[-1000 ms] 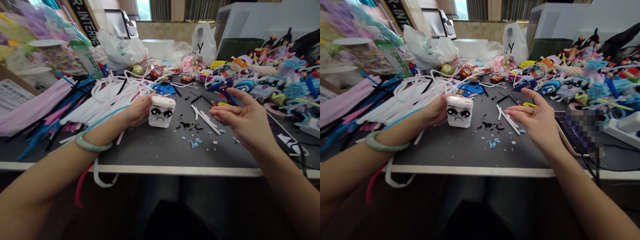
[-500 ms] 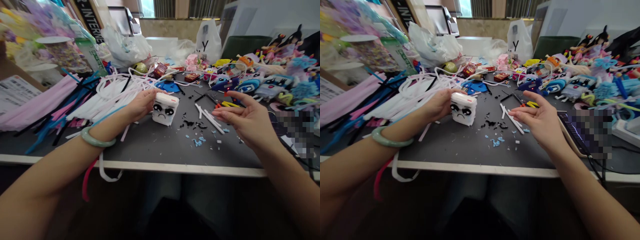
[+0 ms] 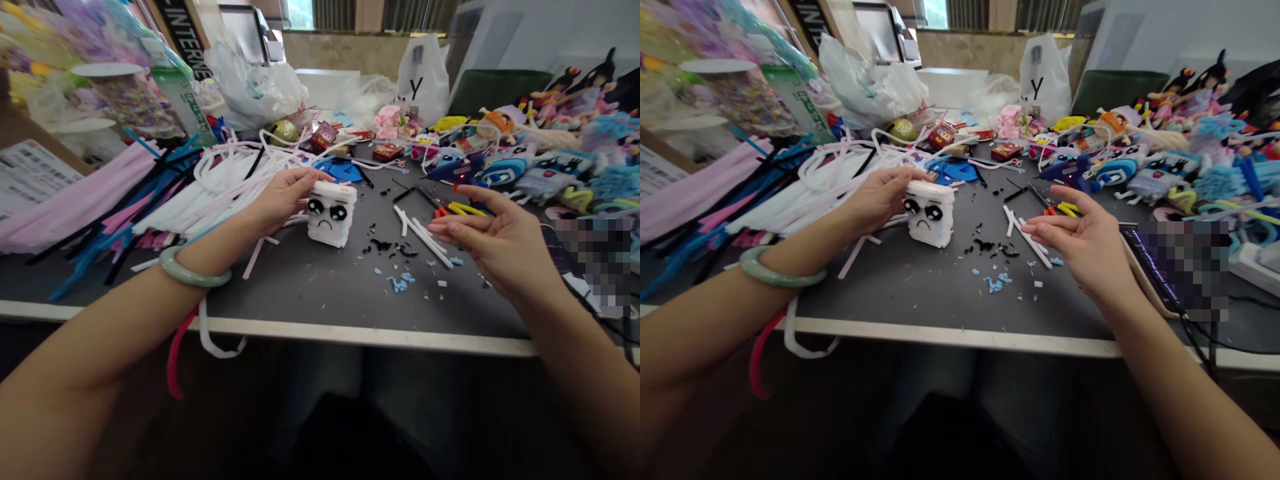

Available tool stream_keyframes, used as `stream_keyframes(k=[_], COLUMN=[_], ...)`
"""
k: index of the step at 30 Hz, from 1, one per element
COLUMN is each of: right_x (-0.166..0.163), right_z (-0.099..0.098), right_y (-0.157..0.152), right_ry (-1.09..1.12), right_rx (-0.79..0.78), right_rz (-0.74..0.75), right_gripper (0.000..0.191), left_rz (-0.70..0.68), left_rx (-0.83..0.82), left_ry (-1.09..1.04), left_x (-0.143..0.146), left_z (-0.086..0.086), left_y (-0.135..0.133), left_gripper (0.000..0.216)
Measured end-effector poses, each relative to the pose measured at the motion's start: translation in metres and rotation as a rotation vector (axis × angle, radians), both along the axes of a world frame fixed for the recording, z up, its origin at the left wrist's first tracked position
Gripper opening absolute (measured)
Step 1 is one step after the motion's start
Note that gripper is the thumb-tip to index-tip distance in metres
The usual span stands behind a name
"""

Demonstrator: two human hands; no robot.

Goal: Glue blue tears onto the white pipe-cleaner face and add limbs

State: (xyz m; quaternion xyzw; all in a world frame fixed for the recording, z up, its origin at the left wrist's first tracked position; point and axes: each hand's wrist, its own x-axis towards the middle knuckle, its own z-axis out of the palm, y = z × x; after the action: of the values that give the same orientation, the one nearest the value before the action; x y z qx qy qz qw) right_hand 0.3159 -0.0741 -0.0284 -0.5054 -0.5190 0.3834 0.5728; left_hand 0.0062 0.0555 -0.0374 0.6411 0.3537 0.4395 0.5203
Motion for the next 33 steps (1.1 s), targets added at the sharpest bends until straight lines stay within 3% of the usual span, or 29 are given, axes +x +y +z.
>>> stream_keyframes(k=[13, 17, 25, 33], right_x=[-0.0043, -0.0049, -0.0033, -0.0062], right_z=[0.0010, -0.0012, -0.0045, -0.0023], right_y=[-0.0024, -0.0012, 0.0009, -0.0015], right_ry=[-0.033, -0.057, -0.107, -0.128], right_rx=[-0.040, -0.046, -0.094, -0.105], right_rz=[0.031, 0.036, 0.050, 0.054], right_gripper=[0.067, 0.067, 0.056, 0.059], left_rz=[0.133, 0.162, 0.077, -0.001], left_rx=[0.069, 0.103, 0.091, -0.061], left_ry=[-0.063, -0.047, -0.054, 0.082], left_x=[0.0030, 0.0034, 0.0014, 0.0042], left_z=[0.0031, 0.0035, 0.0049, 0.0002], left_y=[-0.0008, -0.0007, -0.0054, -0.0020], left_gripper=[0.008, 0.013, 0.021, 0.042])
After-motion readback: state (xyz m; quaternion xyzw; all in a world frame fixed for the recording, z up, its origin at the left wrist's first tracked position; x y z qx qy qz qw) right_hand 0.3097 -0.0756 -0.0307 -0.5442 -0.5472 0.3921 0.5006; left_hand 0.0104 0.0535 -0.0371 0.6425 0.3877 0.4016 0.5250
